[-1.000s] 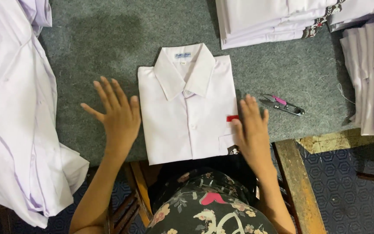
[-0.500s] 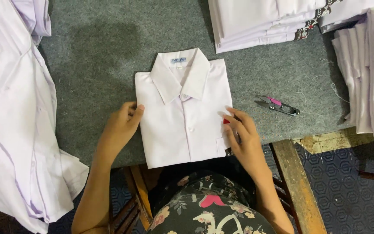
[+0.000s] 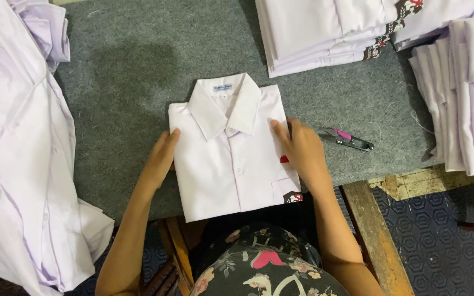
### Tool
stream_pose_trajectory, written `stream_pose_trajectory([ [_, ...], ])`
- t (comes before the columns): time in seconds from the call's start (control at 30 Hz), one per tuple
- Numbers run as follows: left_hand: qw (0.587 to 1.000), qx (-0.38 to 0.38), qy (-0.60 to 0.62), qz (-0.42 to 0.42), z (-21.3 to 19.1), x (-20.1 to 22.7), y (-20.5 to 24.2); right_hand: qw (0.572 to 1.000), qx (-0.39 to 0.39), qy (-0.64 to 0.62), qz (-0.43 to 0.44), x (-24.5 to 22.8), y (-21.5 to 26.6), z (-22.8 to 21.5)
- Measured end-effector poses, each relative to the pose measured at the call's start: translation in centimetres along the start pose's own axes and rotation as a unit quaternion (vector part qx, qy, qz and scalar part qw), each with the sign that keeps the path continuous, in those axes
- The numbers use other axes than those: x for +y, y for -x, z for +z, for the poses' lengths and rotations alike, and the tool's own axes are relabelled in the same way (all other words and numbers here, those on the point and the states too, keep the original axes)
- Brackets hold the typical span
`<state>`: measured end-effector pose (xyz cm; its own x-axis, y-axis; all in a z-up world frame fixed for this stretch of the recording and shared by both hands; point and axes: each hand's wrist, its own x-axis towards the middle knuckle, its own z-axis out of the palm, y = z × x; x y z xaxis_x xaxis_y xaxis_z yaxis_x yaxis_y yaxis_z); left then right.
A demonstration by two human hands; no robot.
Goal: Folding a white collared shirt on a work table, trimming loose threads with snips, and stacking it with others.
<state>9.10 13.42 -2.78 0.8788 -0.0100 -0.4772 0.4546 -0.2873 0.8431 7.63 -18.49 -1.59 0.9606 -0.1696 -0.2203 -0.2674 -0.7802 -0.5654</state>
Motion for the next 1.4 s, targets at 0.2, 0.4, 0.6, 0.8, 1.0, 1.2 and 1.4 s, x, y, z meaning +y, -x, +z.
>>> stream_pose_trajectory([
  [0.2, 0.999, 0.011, -0.022, 0.030, 2.3, 7.7, 5.1, 0.996, 0.009, -0.084, -0.014, 1.6, -2.3, 2.0],
  [0.4, 0.992, 0.045, 0.004, 0.114, 2.9, 9.5, 4.5, 0.983, 0.032, -0.178, 0.002, 0.8, -1.9, -1.4],
  [0.6, 0.981, 0.013, 0.057, 0.184, 4.0, 13.0, -2.3, 0.966, 0.131, -0.222, -0.022, -3.1, -4.7, -10.4],
  [0.8, 0.945, 0.008, 0.040, 0.324, 8.3, 18.6, -10.8, 0.965, 0.221, -0.100, -0.095, -3.1, -10.7, -17.6],
  [1.0, 0.932, -0.021, 0.064, 0.356, 12.3, 26.4, -13.0, 0.944, 0.280, -0.105, -0.139, 2.1, -22.2, -20.8],
  [1.2, 0.938, 0.005, 0.061, 0.342, 14.4, 29.0, -18.7, 0.930, 0.314, -0.093, -0.170, 4.0, -32.1, -22.1],
  [1.4, 0.939, 0.006, 0.086, 0.334, 15.5, 25.9, -25.1, 0.965, 0.234, -0.052, -0.108, 4.3, -35.7, -20.5],
])
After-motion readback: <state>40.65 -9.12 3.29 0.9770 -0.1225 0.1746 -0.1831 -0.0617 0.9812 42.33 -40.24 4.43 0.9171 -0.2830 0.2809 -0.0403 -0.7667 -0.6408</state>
